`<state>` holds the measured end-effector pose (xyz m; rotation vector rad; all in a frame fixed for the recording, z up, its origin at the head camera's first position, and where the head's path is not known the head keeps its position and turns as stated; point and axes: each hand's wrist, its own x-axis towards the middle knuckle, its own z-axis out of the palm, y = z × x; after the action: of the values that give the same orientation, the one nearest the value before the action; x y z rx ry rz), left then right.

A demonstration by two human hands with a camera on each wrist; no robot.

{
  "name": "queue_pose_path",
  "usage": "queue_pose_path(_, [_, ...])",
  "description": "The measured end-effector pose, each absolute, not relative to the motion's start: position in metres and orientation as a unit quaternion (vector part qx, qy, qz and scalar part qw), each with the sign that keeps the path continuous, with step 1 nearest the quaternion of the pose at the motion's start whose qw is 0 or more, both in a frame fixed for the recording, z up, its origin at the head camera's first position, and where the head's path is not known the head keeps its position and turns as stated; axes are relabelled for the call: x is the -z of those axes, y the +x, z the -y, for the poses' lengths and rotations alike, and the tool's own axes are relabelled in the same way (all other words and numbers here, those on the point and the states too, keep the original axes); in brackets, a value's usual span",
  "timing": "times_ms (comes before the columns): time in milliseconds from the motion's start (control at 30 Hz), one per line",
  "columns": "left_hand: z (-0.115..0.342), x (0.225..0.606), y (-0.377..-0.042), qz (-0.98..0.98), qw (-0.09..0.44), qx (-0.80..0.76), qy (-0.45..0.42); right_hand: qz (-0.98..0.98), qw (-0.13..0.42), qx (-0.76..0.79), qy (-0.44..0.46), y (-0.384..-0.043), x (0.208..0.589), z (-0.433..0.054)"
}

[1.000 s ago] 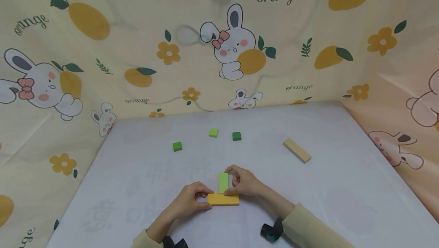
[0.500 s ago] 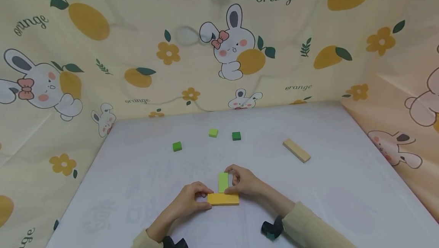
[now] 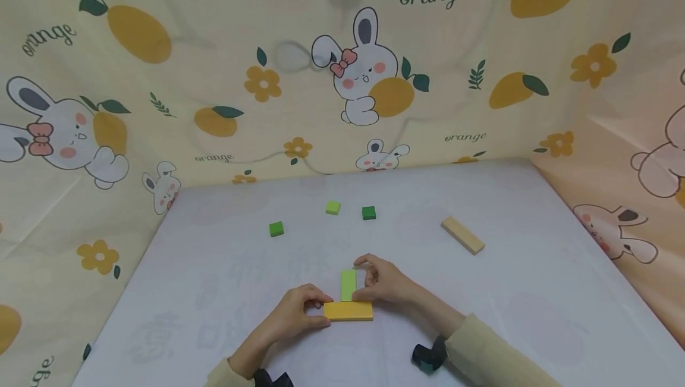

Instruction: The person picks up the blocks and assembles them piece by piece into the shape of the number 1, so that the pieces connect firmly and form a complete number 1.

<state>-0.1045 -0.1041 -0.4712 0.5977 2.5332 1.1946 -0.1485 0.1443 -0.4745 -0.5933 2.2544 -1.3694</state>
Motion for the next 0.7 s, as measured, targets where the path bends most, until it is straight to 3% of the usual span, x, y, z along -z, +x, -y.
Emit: queue_pose_path(700, [0.104,0.468,-0.102,-0.871,0.14,-0.426,0.202,-0.83,0.142,0.486,-0.235,-0.161,0.453,-0.223])
